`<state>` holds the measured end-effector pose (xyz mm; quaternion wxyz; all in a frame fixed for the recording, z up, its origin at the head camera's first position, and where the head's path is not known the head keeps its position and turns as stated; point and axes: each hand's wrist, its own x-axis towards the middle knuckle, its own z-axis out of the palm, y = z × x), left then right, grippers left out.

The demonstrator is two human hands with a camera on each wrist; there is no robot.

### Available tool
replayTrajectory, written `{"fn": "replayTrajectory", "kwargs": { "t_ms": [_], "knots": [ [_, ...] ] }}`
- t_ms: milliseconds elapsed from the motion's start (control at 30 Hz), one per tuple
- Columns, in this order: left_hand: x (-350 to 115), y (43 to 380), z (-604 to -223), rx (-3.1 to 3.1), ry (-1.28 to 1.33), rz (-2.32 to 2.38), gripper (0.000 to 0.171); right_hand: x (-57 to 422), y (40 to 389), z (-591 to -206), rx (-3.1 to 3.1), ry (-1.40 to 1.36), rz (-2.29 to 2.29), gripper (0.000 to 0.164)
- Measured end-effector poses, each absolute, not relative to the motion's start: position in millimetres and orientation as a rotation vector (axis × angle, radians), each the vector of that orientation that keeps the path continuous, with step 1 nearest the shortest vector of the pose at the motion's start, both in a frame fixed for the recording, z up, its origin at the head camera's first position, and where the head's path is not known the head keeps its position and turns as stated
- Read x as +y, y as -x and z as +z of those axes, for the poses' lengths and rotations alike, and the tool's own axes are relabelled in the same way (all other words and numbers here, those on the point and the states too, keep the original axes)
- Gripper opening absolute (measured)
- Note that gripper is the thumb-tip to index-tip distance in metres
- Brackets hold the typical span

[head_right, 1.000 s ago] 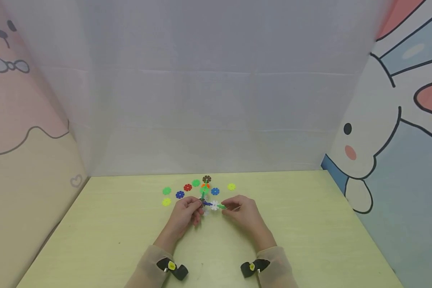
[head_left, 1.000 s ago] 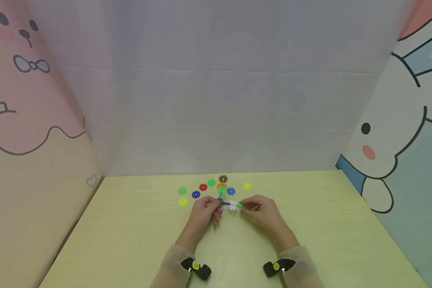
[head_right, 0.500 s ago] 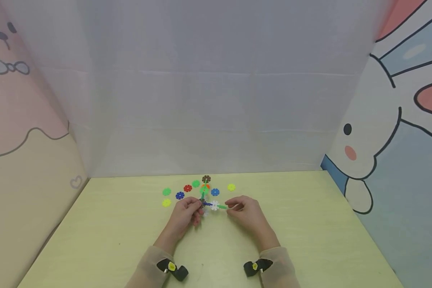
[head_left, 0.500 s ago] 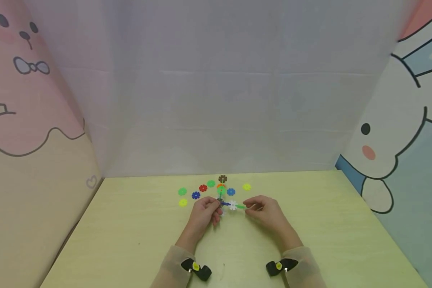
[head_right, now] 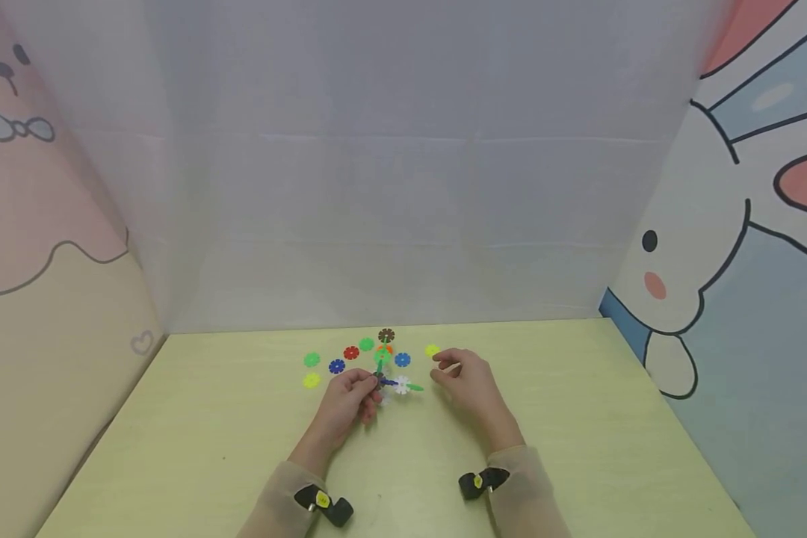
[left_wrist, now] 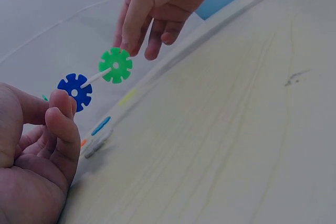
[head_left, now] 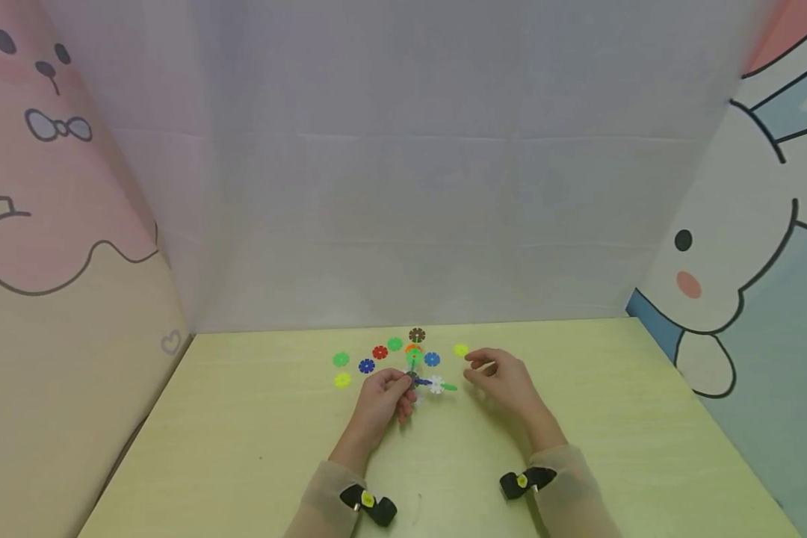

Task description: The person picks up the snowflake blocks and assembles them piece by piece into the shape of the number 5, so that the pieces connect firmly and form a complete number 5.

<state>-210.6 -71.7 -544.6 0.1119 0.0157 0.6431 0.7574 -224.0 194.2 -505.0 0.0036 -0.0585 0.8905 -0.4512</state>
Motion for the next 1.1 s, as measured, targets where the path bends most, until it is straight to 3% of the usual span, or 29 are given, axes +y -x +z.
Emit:
{"fn": "replayTrajectory", "kwargs": {
  "t_ms": [400,767,1100],
  "knots": [
    [-70.8,209.2,-543.6,1.884,-0.056,2.228,0.019,192.7,265.9,-509.5,2.842,0.257,-1.276,0.039],
    [-70.0,209.6,-545.1,1.885,-0.050,2.225,0.018,195.0,280.0,-520.4,2.812,0.187,-1.203,0.046],
    [-70.2,210.2,-546.1,1.894,-0.054,2.219,0.019,198.8,280.2,-522.8,2.798,0.204,-1.228,0.029]
  ]
}}
